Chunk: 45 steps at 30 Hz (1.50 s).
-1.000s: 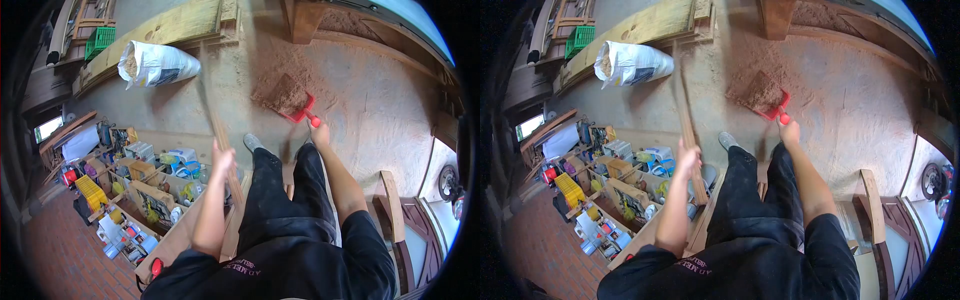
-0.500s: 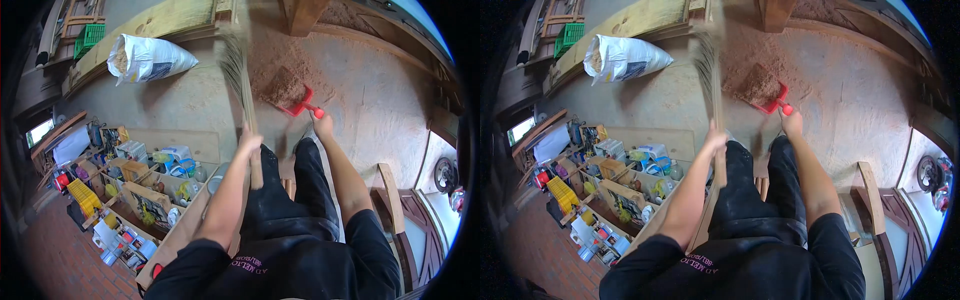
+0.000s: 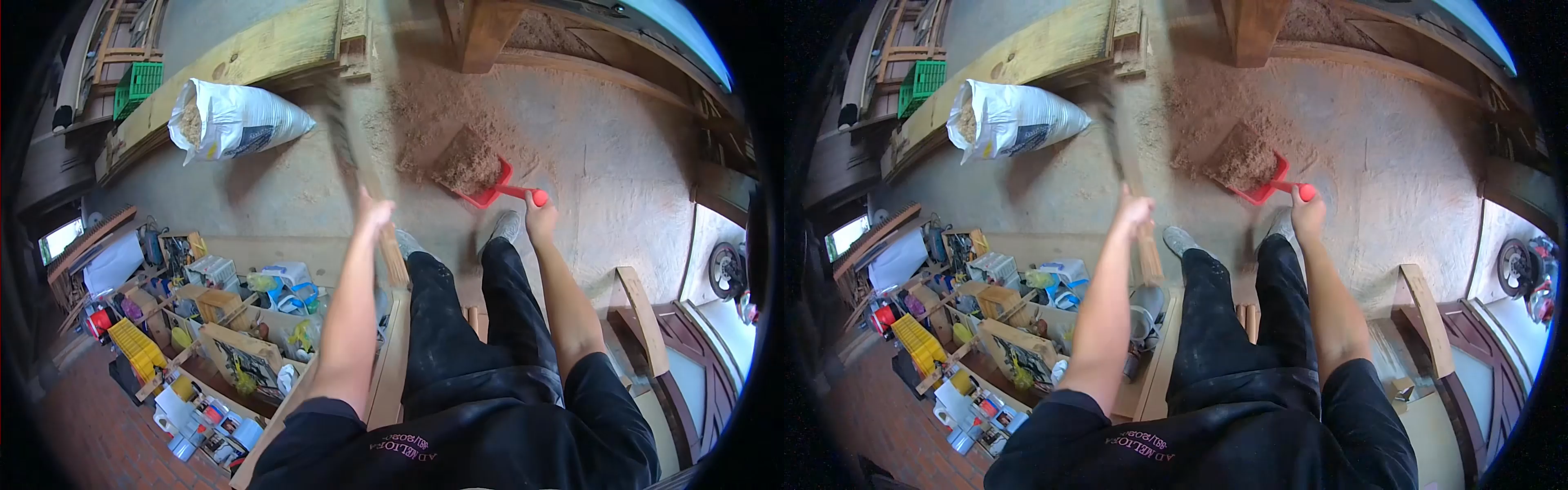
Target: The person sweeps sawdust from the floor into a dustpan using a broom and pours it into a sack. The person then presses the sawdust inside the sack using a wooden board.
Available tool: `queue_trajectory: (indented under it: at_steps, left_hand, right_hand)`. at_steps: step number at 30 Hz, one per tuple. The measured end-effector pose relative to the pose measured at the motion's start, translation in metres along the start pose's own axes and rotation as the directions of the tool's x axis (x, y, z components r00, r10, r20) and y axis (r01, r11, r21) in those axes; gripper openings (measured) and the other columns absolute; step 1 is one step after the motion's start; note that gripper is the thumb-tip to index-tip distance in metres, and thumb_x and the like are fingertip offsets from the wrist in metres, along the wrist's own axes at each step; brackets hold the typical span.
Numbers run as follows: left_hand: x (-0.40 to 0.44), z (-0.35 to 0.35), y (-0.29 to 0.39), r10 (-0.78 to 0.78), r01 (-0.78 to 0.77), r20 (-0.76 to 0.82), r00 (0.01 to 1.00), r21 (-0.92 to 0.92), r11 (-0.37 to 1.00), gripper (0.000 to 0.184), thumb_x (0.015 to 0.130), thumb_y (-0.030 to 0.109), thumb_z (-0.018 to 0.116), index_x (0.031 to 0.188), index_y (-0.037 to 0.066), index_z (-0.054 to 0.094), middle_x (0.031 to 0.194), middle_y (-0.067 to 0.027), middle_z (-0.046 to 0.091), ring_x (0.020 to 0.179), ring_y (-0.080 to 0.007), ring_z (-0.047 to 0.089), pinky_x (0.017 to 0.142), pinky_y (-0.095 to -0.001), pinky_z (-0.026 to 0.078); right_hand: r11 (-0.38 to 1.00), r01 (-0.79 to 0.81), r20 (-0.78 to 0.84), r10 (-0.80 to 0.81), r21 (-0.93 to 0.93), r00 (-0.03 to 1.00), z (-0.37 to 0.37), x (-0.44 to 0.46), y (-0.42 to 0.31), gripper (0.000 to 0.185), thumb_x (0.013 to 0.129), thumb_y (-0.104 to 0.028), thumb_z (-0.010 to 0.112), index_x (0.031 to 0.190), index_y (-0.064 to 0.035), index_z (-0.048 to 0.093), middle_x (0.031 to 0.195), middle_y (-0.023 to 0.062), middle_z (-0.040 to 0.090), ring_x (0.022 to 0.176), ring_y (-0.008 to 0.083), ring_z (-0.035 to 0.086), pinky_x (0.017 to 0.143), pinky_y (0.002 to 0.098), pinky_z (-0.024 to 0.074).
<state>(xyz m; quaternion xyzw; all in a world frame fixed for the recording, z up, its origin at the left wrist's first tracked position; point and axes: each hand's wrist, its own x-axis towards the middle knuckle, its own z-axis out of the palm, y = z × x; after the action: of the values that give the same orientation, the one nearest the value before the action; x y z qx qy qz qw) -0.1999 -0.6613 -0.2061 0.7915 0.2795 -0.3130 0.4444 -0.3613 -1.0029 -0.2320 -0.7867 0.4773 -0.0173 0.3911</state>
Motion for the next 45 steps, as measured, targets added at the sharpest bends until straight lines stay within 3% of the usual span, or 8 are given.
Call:
queue_trajectory:
  at_steps: [6,11,21,31,32,34,36,45]
  left_hand:
    - [-0.144,0.013,-0.038,0.289,-0.289,0.024,0.957,0.179,0.941,0.093,0.069,-0.002,0.062,0.152,0.012,0.023,0.117,-0.0214,0.063,0.085,-0.0291,0.067,0.071,-0.0369,0.055]
    - [-0.202,-0.051,0.021,0.155,-0.207,0.152,0.976,0.431,0.878,0.092,0.070,-0.002,0.062,0.152,0.015,0.024,0.118,-0.0219,0.064,0.099,-0.0298,0.067,0.084,-0.0355,0.051]
    - [0.084,0.014,0.105,0.533,-0.440,0.156,0.832,0.770,0.461,0.079,0.075,0.008,0.056,0.149,0.022,0.031,0.097,-0.0257,0.067,0.093,-0.0423,0.065,0.082,-0.0514,0.051]
    - [0.068,0.034,-0.016,0.209,-0.184,-0.030,0.978,0.360,0.915,0.078,0.083,0.028,0.068,0.149,0.014,0.030,0.122,-0.0258,0.060,0.115,-0.0364,0.058,0.097,-0.0394,0.046]
    - [0.063,0.036,-0.052,0.387,-0.291,-0.082,0.919,0.521,0.802,0.077,0.083,0.026,0.068,0.150,0.014,0.030,0.111,-0.0228,0.066,0.093,-0.0343,0.068,0.079,-0.0408,0.054]
    - [-0.030,0.042,-0.008,0.074,-0.080,0.034,0.997,0.252,0.965,0.075,0.084,0.022,0.068,0.150,0.015,0.031,0.095,-0.0155,0.068,0.059,-0.0244,0.064,0.050,-0.0372,0.052]
    - [-0.072,0.045,-0.009,0.122,-0.136,0.138,0.983,0.095,0.986,0.074,0.085,0.017,0.067,0.150,0.017,0.031,0.082,-0.0086,0.065,0.041,-0.0140,0.048,0.034,-0.0309,0.040]
    - [-0.035,0.101,0.088,0.345,-0.348,0.089,0.934,0.016,0.937,0.069,0.089,0.012,0.065,0.149,0.009,0.031,0.093,-0.0102,0.067,0.062,-0.0164,0.059,0.052,-0.0314,0.049]
  right_hand:
    - [1.000,0.013,-0.091,-0.012,0.017,0.996,-0.012,-0.001,0.024,0.042,0.085,-0.028,0.071,0.109,0.0063,0.066,0.092,0.0265,0.069,0.089,0.0303,0.070,0.077,0.0381,0.0525]
    - [1.000,-0.004,-0.045,0.005,0.014,0.999,-0.026,0.001,0.013,0.041,0.084,-0.028,0.070,0.109,0.0045,0.066,0.091,0.0274,0.068,0.088,0.0343,0.069,0.076,0.0407,0.0521]
    - [0.997,-0.063,0.021,0.064,-0.032,0.998,-0.028,-0.003,0.017,0.042,0.083,-0.032,0.070,0.109,0.0003,0.067,0.091,0.0284,0.066,0.089,0.0375,0.068,0.074,0.0432,0.0513]
    - [0.994,-0.104,0.028,0.105,-0.047,0.994,-0.021,0.001,0.018,0.040,0.084,-0.029,0.070,0.109,0.0027,0.067,0.088,0.0270,0.067,0.086,0.0358,0.069,0.073,0.0409,0.0514]
    - [0.986,-0.141,0.030,0.144,-0.084,0.989,-0.021,0.002,0.019,0.041,0.084,-0.030,0.070,0.109,0.0022,0.067,0.088,0.0274,0.067,0.085,0.0374,0.068,0.072,0.0420,0.0514]
    - [0.984,-0.156,0.035,0.159,-0.081,0.987,-0.023,0.003,0.020,0.040,0.084,-0.031,0.070,0.107,0.0012,0.067,0.088,0.0277,0.066,0.085,0.0389,0.068,0.072,0.0438,0.0513]
    - [0.983,-0.170,0.037,0.173,-0.074,0.984,-0.030,0.004,0.014,0.040,0.083,-0.033,0.069,0.106,0.0003,0.067,0.088,0.0279,0.066,0.085,0.0405,0.067,0.071,0.0456,0.0511]
    - [0.987,-0.103,0.132,0.119,-0.122,0.984,-0.048,0.011,0.012,0.042,0.083,-0.033,0.065,0.121,-0.0125,0.061,0.088,0.0250,0.066,0.084,0.0416,0.065,0.073,0.0503,0.0504]
